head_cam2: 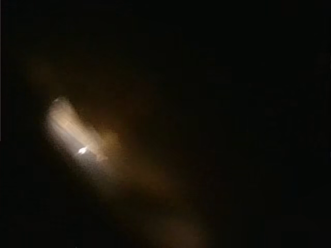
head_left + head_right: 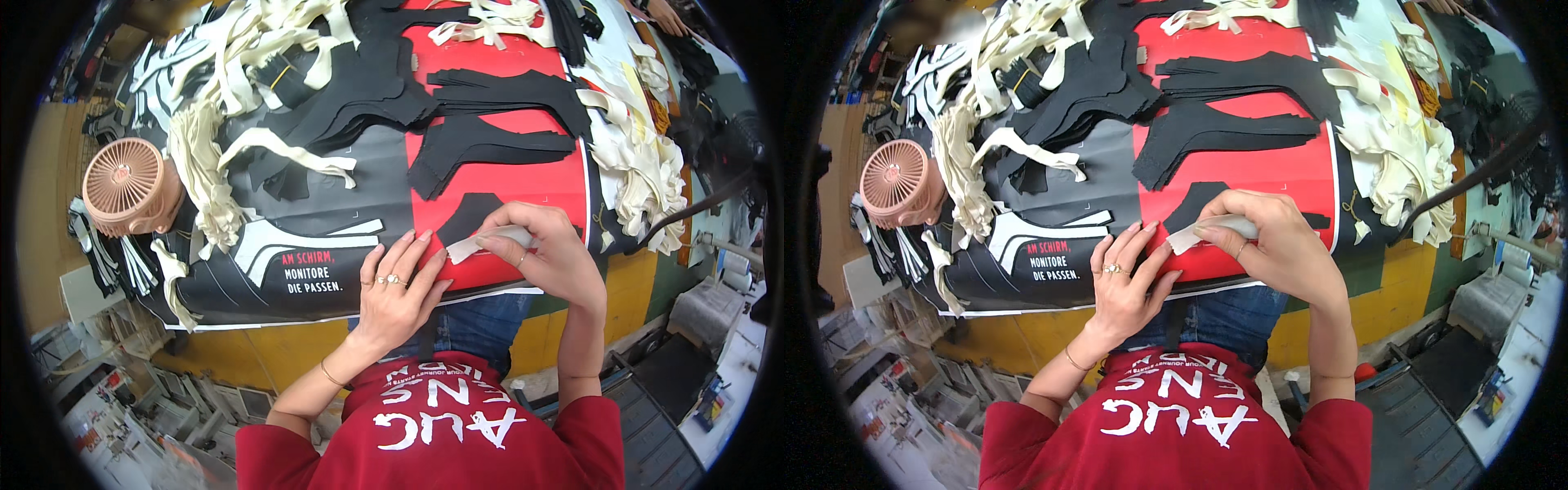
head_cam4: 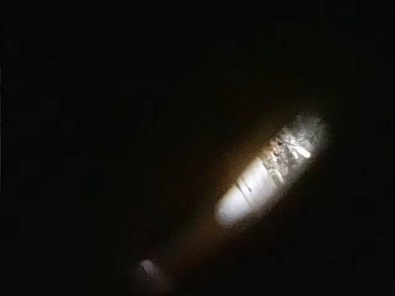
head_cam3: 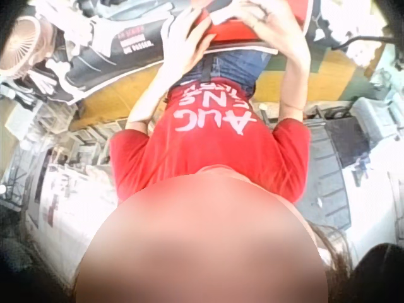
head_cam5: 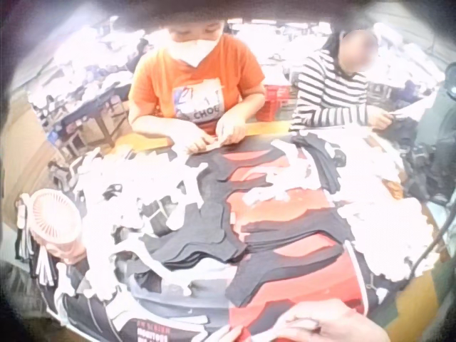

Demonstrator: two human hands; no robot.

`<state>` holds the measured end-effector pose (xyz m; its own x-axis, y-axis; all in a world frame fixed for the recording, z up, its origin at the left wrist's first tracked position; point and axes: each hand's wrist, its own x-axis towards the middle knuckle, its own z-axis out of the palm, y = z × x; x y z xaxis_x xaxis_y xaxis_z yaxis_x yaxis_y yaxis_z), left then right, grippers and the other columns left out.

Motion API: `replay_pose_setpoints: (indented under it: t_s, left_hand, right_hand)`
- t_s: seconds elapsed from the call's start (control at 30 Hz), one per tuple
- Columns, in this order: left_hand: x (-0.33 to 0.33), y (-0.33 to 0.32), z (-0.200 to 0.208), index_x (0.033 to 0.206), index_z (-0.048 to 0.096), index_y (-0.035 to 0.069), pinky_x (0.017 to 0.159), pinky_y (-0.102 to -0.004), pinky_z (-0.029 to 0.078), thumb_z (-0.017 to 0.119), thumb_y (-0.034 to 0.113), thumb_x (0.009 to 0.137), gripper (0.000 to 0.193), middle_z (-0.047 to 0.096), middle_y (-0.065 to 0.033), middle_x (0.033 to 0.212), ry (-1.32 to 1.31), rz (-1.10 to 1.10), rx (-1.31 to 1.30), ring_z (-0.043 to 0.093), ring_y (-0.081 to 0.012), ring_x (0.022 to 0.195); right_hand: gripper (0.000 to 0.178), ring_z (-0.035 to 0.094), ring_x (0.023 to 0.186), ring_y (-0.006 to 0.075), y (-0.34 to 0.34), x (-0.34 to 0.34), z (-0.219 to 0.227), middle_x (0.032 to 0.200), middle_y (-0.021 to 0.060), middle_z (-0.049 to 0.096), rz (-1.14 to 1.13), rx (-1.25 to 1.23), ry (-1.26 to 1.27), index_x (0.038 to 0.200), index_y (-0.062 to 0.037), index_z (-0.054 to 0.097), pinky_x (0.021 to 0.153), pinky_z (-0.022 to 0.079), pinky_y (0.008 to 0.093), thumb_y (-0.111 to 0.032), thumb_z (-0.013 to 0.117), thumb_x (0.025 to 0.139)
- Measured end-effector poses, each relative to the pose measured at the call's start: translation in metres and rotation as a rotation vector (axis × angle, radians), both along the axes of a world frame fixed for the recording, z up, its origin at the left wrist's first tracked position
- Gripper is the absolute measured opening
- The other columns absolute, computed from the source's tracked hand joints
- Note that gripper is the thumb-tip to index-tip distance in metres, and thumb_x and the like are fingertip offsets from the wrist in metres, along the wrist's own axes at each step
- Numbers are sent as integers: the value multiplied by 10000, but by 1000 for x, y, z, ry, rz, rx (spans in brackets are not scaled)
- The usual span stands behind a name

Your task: The person sorts black and white fabric pieces on a table, separating them into piles. They use scissors to cut a bundle of white fabric strips and then place individual white strips onto black fabric pieces. The person continues to handle and arrange the fabric pieces throughout the clip.

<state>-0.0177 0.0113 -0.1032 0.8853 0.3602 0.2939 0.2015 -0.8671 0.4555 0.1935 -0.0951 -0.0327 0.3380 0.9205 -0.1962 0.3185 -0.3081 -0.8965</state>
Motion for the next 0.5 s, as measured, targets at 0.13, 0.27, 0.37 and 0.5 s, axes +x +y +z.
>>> replay_pose_setpoints:
  t_s: [0.13,0.27,0.37,0.5]
  left_hand:
    - [1,0,-4,1169,679,132,1107,-417,280,776,247,789,409,588,-88,1339,-8,11,50,521,-244,1266]
    - [1,-2,-7,1173,682,140,1109,-412,274,757,270,806,397,587,-67,1352,-4,24,63,524,-227,1271]
    - [0,-3,-8,1172,682,142,1110,-415,269,750,276,810,392,590,-67,1351,-8,32,59,529,-228,1268]
    - [1,-4,-8,1168,686,150,1111,-418,266,746,279,810,385,591,-67,1350,-6,41,56,531,-227,1266]
  right_hand:
    - [106,596,664,109,20,2,-6,760,57,667,55,32,-93,947,7,667,593,453,263,-79,701,895]
    - [101,551,631,99,25,7,-3,737,46,650,57,-114,-78,946,5,665,568,425,259,-75,700,894]
    - [104,528,622,86,27,8,-3,727,34,641,73,-150,-67,954,5,663,558,413,257,-76,697,898]
    - [105,532,624,67,28,10,-1,716,15,629,58,-238,-47,959,1,662,550,413,249,-84,695,905]
